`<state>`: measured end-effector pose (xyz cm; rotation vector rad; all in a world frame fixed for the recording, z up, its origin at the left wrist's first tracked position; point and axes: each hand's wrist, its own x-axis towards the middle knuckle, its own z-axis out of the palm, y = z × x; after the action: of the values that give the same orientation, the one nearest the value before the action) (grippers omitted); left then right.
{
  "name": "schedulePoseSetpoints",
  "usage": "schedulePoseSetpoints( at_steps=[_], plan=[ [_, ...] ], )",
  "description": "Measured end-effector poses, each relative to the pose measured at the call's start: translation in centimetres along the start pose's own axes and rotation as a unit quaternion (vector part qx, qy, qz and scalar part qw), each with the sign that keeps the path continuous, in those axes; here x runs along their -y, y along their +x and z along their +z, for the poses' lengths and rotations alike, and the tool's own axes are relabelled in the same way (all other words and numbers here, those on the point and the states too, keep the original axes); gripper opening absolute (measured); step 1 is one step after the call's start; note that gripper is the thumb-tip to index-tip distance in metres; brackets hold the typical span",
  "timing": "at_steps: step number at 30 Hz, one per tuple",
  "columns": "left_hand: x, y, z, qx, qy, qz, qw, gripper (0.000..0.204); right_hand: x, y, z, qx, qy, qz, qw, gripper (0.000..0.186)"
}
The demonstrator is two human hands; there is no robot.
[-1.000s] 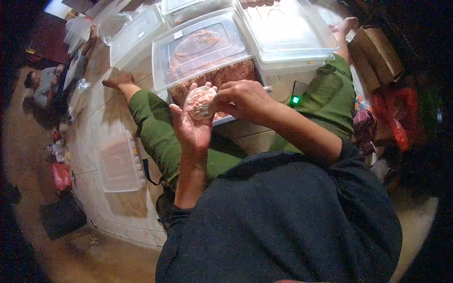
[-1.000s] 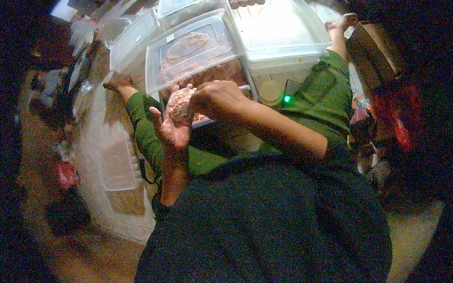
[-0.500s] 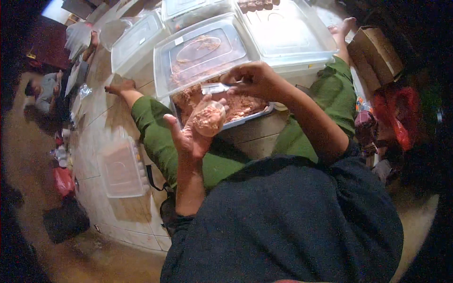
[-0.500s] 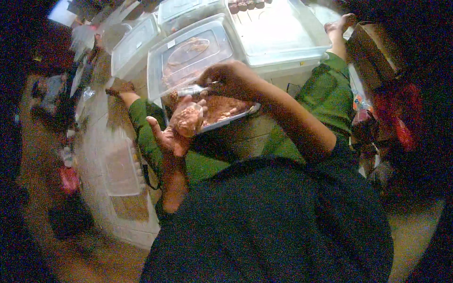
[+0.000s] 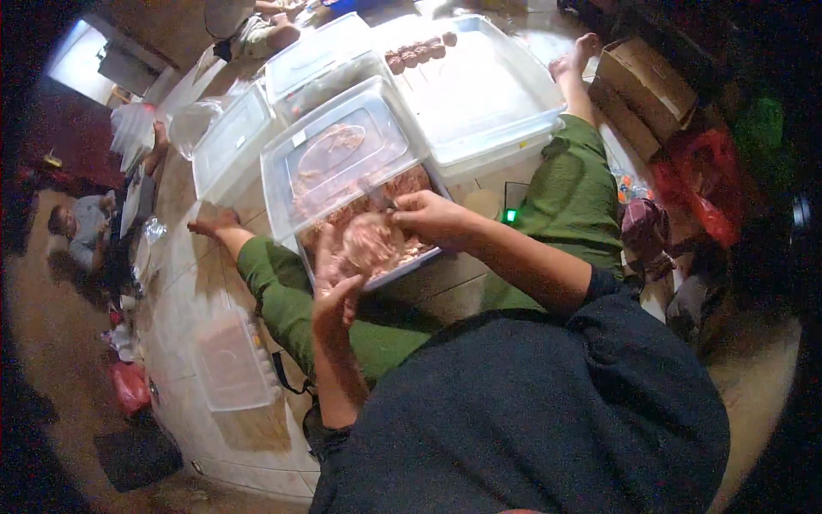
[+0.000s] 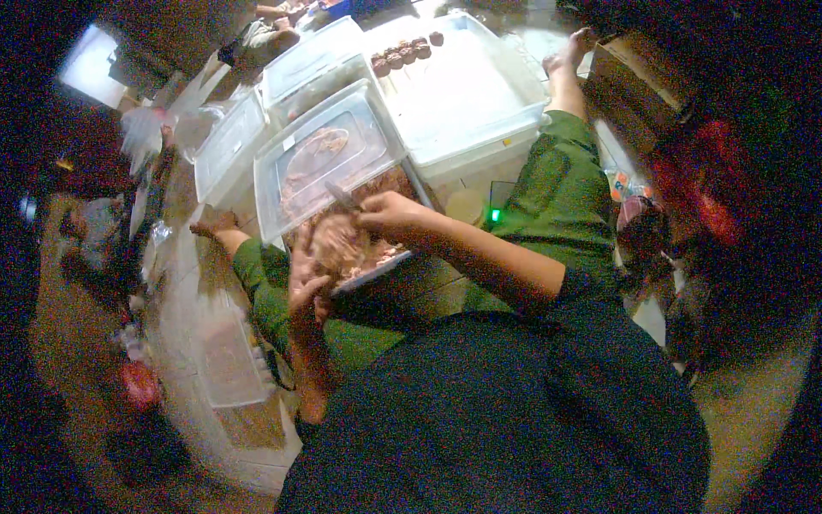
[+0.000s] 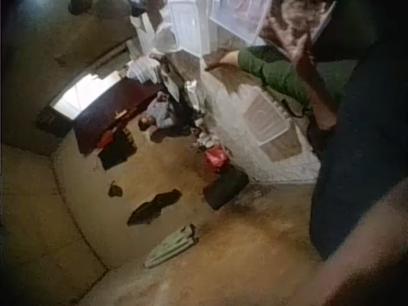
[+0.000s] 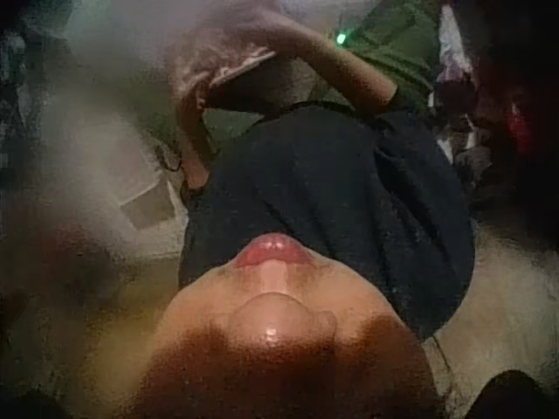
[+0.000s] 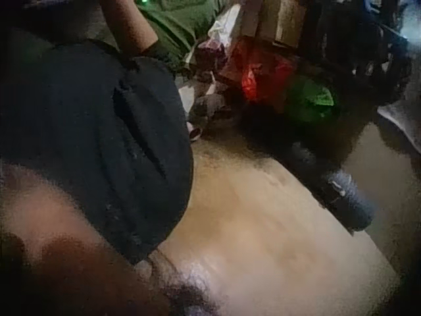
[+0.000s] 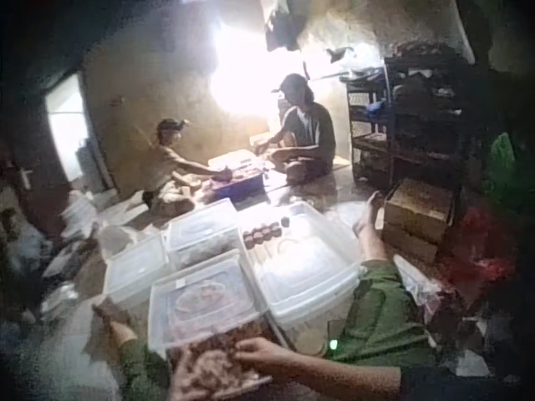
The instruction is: The person scoops ground meat from a container with a fork and shapes it into balls by hand, then places them onto the lid of another container.
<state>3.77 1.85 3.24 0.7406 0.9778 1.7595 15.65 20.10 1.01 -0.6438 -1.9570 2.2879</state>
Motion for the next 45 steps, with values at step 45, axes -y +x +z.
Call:
schedulePoseSetpoints(
  at_steps=[45],
  plan=[
    [0.3, 1.1, 4.5, -0.245, 0.271, 0.286, 0.886, 0.093, -1.2, -3.7, 6.0, -0.066, -0.199, -0.288, 0.934, 0.022]
  ],
)
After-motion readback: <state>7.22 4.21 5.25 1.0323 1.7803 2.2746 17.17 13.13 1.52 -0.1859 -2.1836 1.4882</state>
